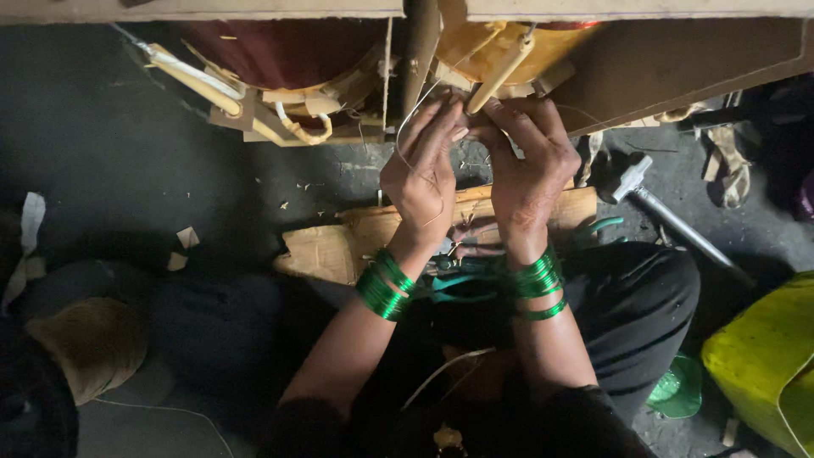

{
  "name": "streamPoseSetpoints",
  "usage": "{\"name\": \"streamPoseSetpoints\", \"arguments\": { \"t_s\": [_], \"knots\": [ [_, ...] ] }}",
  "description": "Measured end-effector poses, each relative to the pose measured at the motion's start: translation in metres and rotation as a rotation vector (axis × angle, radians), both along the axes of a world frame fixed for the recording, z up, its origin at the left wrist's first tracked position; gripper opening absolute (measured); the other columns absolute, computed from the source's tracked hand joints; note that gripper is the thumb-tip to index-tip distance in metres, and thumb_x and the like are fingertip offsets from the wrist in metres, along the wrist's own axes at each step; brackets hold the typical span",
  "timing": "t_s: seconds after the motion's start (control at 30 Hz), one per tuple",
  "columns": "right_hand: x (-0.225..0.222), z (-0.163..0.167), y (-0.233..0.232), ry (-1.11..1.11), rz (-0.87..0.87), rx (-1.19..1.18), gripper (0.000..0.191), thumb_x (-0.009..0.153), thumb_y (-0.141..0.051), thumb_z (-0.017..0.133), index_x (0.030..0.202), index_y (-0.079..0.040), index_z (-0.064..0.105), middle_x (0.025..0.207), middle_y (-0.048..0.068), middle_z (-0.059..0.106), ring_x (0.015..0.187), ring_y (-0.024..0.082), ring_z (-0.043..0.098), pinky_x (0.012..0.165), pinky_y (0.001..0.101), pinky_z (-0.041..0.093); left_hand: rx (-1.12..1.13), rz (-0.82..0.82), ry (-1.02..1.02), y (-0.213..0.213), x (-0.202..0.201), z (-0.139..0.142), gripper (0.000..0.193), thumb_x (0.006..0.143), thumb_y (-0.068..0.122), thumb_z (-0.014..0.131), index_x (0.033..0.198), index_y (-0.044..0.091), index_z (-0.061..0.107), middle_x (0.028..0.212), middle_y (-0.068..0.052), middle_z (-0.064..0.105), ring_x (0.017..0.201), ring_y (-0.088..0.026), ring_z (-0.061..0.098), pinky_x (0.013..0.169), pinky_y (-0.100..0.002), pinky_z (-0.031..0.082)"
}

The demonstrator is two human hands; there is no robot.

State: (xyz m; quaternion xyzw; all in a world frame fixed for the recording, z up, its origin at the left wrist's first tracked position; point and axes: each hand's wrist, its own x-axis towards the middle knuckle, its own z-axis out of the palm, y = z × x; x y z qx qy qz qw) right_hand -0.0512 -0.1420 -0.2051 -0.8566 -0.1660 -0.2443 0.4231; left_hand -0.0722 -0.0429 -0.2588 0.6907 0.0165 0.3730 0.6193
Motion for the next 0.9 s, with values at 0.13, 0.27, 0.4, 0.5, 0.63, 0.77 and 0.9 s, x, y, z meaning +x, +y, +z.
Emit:
{"name": "streamPoseSetpoints", "arguments": {
  "t_s": [0.13, 0.27, 0.4, 0.5, 0.63, 0.77, 0.9],
  "knots": [
    [0.0, -0.002, 0.0, 0.027, 0.005, 0.044, 0.035, 0.082, 0.008, 0.088, 0.113, -0.003, 0.076, 0.107, 0.01, 0.071, 0.097, 0.022, 0.072, 0.084, 0.0326, 0.058, 0.025, -0.006, 0.041, -0.001, 0.0, -0.001, 0.032, 0.106, -0.014, 0.058, 0.132, 0.003, 0.069, 0.136, -0.013, 0.067, 0.117, -0.019, 0.071, 0.098, -0.03, 0.065],
    [0.001, 0.001, 0.0, 0.027, 0.014, 0.046, 0.035, 0.083, 0.008, 0.089, 0.113, -0.003, 0.076, 0.106, 0.009, 0.07, 0.095, 0.022, 0.072, 0.083, 0.0325, 0.058, -0.147, -0.087, -0.061, -0.001, 0.002, 0.002, 0.032, 0.107, -0.011, 0.058, 0.134, 0.004, 0.067, 0.14, -0.012, 0.064, 0.121, -0.02, 0.068, 0.101, -0.031, 0.063],
    [0.002, 0.001, -0.001, 0.012, -0.005, 0.023, 0.033, 0.081, 0.007, 0.089, 0.109, -0.002, 0.075, 0.103, 0.01, 0.07, 0.093, 0.023, 0.072, 0.081, 0.0337, 0.057, 0.07, 0.009, 0.023, 0.001, 0.0, 0.004, 0.03, 0.107, -0.01, 0.059, 0.132, 0.004, 0.068, 0.135, -0.012, 0.067, 0.116, -0.021, 0.072, 0.099, -0.03, 0.066],
    [0.003, 0.002, -0.002, -0.015, 0.006, 0.002, 0.03, 0.082, 0.006, 0.088, 0.109, -0.002, 0.075, 0.102, 0.01, 0.07, 0.094, 0.023, 0.072, 0.081, 0.0342, 0.057, 0.187, 0.07, 0.071, 0.005, -0.001, 0.007, 0.03, 0.104, -0.009, 0.062, 0.129, 0.005, 0.07, 0.131, -0.012, 0.068, 0.115, -0.023, 0.074, 0.098, -0.031, 0.065],
    [0.003, 0.008, -0.002, 0.038, 0.034, 0.035, 0.029, 0.083, 0.003, 0.087, 0.109, -0.002, 0.076, 0.102, 0.009, 0.071, 0.092, 0.02, 0.075, 0.08, 0.0316, 0.059, 0.145, 0.027, 0.043, 0.008, 0.0, 0.016, 0.033, 0.104, -0.009, 0.059, 0.131, 0.007, 0.068, 0.131, -0.011, 0.069, 0.114, -0.023, 0.075, 0.098, -0.03, 0.067],
    [0.0, 0.017, -0.006, 0.096, 0.11, 0.105, 0.029, 0.085, 0.004, 0.084, 0.112, -0.002, 0.075, 0.106, 0.01, 0.071, 0.092, 0.019, 0.076, 0.079, 0.0294, 0.062, 0.218, 0.036, 0.052, 0.01, -0.013, 0.028, 0.035, 0.102, -0.007, 0.064, 0.133, 0.008, 0.067, 0.128, -0.014, 0.07, 0.114, -0.024, 0.074, 0.095, -0.033, 0.062],
    [-0.021, 0.011, -0.026, 0.107, 0.122, 0.118, 0.023, 0.089, 0.0, 0.082, 0.111, -0.001, 0.074, 0.104, 0.01, 0.071, 0.093, 0.019, 0.075, 0.082, 0.0286, 0.061, 0.305, -0.001, 0.037, 0.028, -0.049, 0.034, 0.039, 0.1, -0.008, 0.061, 0.135, 0.009, 0.065, 0.126, -0.013, 0.073, 0.117, -0.027, 0.074, 0.098, -0.036, 0.059]
  ]
}}
